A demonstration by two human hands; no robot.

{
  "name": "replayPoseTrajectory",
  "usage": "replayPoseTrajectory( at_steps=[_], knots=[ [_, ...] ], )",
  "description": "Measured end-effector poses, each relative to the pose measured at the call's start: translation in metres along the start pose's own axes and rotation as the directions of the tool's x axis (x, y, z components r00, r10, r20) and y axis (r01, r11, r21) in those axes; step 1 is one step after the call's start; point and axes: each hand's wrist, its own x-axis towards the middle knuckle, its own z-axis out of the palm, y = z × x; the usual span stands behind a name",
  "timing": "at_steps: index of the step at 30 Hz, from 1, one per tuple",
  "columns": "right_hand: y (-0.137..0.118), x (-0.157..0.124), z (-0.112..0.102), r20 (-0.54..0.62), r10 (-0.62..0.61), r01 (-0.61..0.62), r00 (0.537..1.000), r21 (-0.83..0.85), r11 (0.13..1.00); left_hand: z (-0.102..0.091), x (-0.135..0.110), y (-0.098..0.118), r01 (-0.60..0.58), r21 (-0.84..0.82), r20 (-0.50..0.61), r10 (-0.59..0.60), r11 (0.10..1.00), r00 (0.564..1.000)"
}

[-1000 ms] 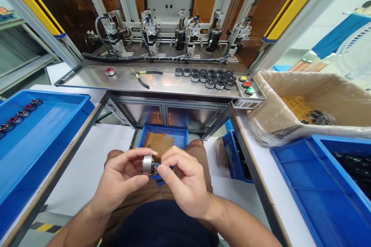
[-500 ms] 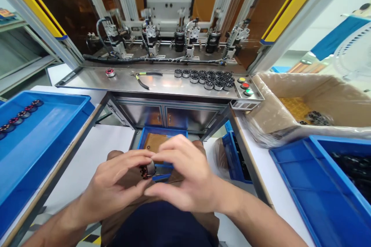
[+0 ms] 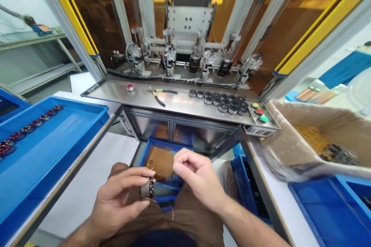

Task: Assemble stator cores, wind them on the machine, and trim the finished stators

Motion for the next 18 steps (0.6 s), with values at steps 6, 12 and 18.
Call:
replayPoseTrajectory(
  at_steps=[6,12,18],
  knots=[
    [0.016,0.163,-0.007,-0.017,-0.298,0.204,0.954,-0.694,0.691,-0.014,-0.003,-0.018,0.116,-0.204,-0.224,-0.162,0.972,0.961],
    [0.058,0.266,0.014,0.114,-0.066,0.132,0.991,-0.849,0.512,-0.04,-0.01,-0.022,0.265,-0.466,-0.292,-0.429,0.844,0.855],
    [0.07,0.262,0.009,0.171,0.052,0.136,0.984,-0.905,0.403,-0.054,-0.011,-0.02,0.286,-0.51,-0.387,-0.513,0.812,0.766]
  ],
)
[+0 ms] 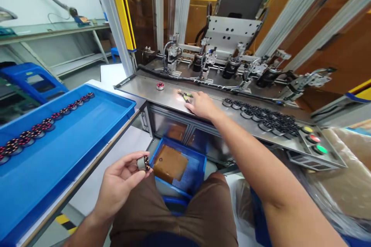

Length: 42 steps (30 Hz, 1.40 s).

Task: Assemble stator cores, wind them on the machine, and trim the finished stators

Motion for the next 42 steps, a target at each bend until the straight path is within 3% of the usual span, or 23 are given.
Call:
replayPoseTrajectory(
  at_steps=[4,7,10,13,17,20,22,24,27,30,33,36,38,42],
  knots=[
    [0.006,-0.007,-0.005,0.033,-0.023,0.023,0.999,0.006,1.0,0.006,-0.002,-0.002,0.0,-0.005,0.038,0.0,1.0,0.999],
    [0.009,-0.006,-0.014,0.035,0.004,-0.007,0.999,0.098,0.995,0.013,-0.006,-0.001,0.014,-0.018,0.053,-0.013,1.0,0.999],
    [0.012,-0.01,-0.031,0.05,0.051,-0.064,0.997,0.312,0.948,0.019,-0.011,0.003,0.022,-0.025,0.023,-0.021,0.999,1.0],
    [0.011,-0.037,-0.048,0.084,0.065,-0.102,0.994,0.598,0.795,0.023,-0.016,0.006,0.019,-0.017,-0.001,-0.019,1.0,1.0],
    [-0.005,-0.121,-0.047,0.153,0.009,-0.136,0.988,0.849,0.51,0.028,-0.02,0.005,0.008,-0.013,-0.008,-0.008,1.0,1.0],
    [-0.027,-0.207,-0.022,0.201,-0.037,-0.176,0.979,0.922,0.345,0.034,-0.021,0.002,0.023,-0.025,0.0,-0.023,0.999,1.0],
    [-0.044,-0.261,-0.001,0.244,-0.079,-0.23,0.966,0.96,0.159,0.04,-0.021,0.0,0.06,-0.022,0.016,-0.06,0.998,0.998],
    [-0.06,-0.304,0.018,0.299,-0.107,-0.293,0.948,0.954,0.071,0.046,-0.02,-0.002,0.108,-0.019,0.058,-0.107,0.994,0.993],
    [-0.076,-0.34,0.034,0.288,-0.091,-0.291,0.953,0.957,-0.021,0.057,-0.021,-0.006,0.165,-0.025,0.139,-0.16,0.986,0.977],
    [-0.08,-0.35,0.036,0.208,-0.038,-0.208,0.977,0.978,0.015,0.068,-0.023,-0.01,0.185,-0.026,0.176,-0.178,0.982,0.968],
    [-0.076,-0.348,0.032,0.023,-0.025,-0.016,0.999,0.97,0.243,0.073,-0.028,-0.011,0.162,0.015,0.191,-0.162,0.987,0.968],
    [-0.075,-0.341,0.028,-0.125,-0.094,0.154,0.988,0.875,0.459,0.073,-0.034,-0.011,0.132,0.065,0.188,-0.142,0.989,0.972],
    [-0.076,-0.336,0.027,-0.163,-0.144,0.214,0.976,0.836,0.505,0.07,-0.038,-0.009,0.122,0.081,0.189,-0.135,0.989,0.973],
    [-0.08,-0.329,0.026,-0.205,-0.186,0.273,0.961,0.821,0.502,0.068,-0.043,-0.007,0.111,0.081,0.203,-0.126,0.99,0.971]
  ],
)
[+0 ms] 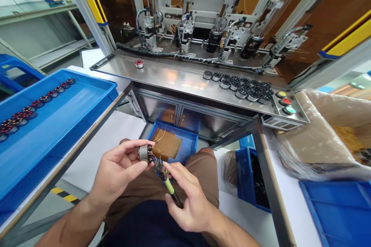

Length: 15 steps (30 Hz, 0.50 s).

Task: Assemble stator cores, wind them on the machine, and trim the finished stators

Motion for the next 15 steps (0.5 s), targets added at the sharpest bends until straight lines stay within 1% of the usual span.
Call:
replayPoseTrajectory(
  at_steps=[9,15],
  knots=[
    [-0.0054,0.0059,0.0005,-0.03,-0.035,0.035,0.999,0.004,0.999,0.0007,0.0013,0.0026,0.026,0.021,0.025,-0.026,0.999,0.999],
    [0.0016,0.0039,0.0018,-0.04,-0.014,0.013,0.999,-0.012,1.0,-0.0001,0.0028,0.0013,0.031,0.035,-0.008,-0.031,0.999,0.999]
  ],
)
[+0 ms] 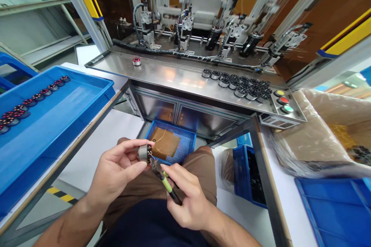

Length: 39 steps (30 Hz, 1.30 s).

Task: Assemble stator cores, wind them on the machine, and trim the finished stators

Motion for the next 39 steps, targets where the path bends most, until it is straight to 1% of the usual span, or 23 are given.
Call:
replayPoseTrajectory(
  at_steps=[4,9,15,17,21,25,28,32,39],
  knots=[
    [0.0,0.001,-0.001,0.009,0.028,-0.028,1.0,-0.002,1.0,-0.001,0.001,0.0,0.016,-0.011,-0.005,-0.016,1.0,1.0],
    [-0.002,0.002,-0.001,0.003,0.025,-0.025,1.0,-0.015,1.0,-0.002,0.003,-0.001,0.012,-0.015,0.003,-0.012,1.0,1.0],
    [0.004,-0.004,0.001,-0.028,0.032,-0.033,0.999,-0.014,0.999,-0.003,0.004,-0.004,0.033,-0.027,0.02,-0.032,0.999,0.999],
    [0.005,-0.004,0.001,-0.039,0.039,-0.04,0.998,-0.024,0.999,-0.004,0.005,-0.005,0.01,-0.043,0.03,-0.008,0.999,1.0],
    [0.003,0.0,0.001,-0.038,0.041,-0.043,0.998,-0.054,0.998,-0.005,0.004,-0.007,-0.079,-0.074,0.039,0.082,0.994,0.996],
    [0.001,0.004,0.002,-0.01,0.01,-0.011,1.0,-0.036,0.999,-0.004,0.002,-0.006,-0.168,-0.017,0.008,0.168,0.986,0.986],
    [0.0,0.006,0.002,-0.002,-0.018,0.018,1.0,-0.022,1.0,-0.002,0.001,-0.004,-0.209,0.027,0.015,0.209,0.978,0.978],
    [-0.002,0.009,0.001,-0.011,-0.034,0.034,0.999,-0.017,0.999,-0.001,-0.002,-0.002,-0.224,0.045,0.032,0.223,0.973,0.974],
    [-0.003,0.009,0.0,-0.031,-0.075,0.075,0.997,-0.019,0.997,0.002,-0.004,0.001,-0.2,0.054,0.046,0.197,0.978,0.979]
  ],
)
